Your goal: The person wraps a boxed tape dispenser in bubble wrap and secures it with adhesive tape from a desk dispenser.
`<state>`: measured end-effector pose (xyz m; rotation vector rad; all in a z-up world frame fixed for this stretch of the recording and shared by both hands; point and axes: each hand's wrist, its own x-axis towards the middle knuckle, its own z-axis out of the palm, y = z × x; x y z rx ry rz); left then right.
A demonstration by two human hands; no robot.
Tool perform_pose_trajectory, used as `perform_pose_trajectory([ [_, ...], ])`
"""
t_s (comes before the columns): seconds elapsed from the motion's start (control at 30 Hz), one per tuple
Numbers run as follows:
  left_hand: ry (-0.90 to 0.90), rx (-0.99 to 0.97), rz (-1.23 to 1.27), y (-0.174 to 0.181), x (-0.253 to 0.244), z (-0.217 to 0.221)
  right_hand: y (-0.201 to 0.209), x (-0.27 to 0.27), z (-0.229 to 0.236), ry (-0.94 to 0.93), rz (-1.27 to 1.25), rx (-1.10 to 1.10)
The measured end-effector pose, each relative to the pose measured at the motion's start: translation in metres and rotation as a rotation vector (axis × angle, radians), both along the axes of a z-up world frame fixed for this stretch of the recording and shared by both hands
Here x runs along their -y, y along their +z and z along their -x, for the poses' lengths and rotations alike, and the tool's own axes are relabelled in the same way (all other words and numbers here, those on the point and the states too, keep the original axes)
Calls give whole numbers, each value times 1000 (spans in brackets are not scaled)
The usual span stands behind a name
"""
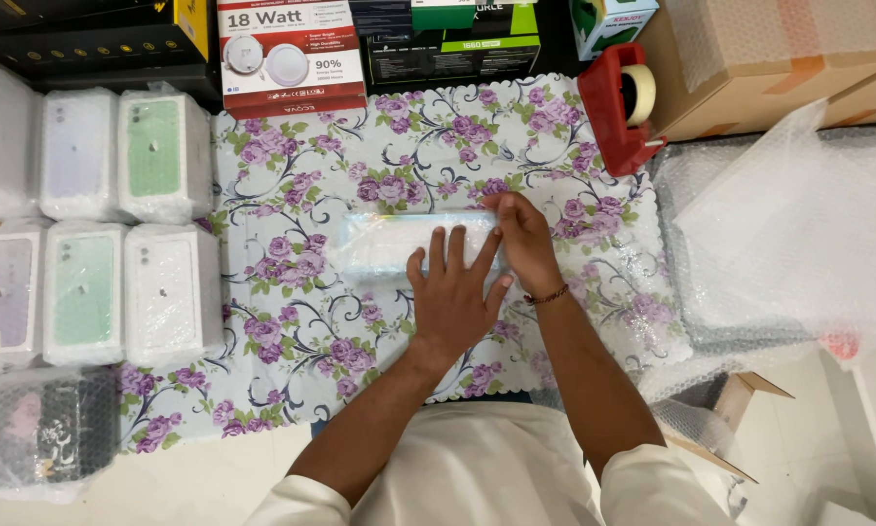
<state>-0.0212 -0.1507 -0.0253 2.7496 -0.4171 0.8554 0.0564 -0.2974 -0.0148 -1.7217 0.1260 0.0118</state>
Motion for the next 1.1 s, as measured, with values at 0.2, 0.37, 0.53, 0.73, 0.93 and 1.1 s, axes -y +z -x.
perform_pose_trajectory([
  [0.2,-3,-25,27,2,0,0,-11,25,19,-121,-22,46],
  [0.37,-28,-95,128,14,-2,-2,-27,28,52,-84,-97,91],
  [0.53,-36,-92,82,10,-6,-12,-26,14,63,-78,-77,215],
  [0.73,-5,-90,85,11,-4,-16,-31,34,34,-162,116,222],
  [0.93,-3,-87,97,9,-5,-15,-66,191,-76,-702,588,394],
  [1.1,20,-96,55,5,-5,-17,-82,293,-155,-417,829,-140],
])
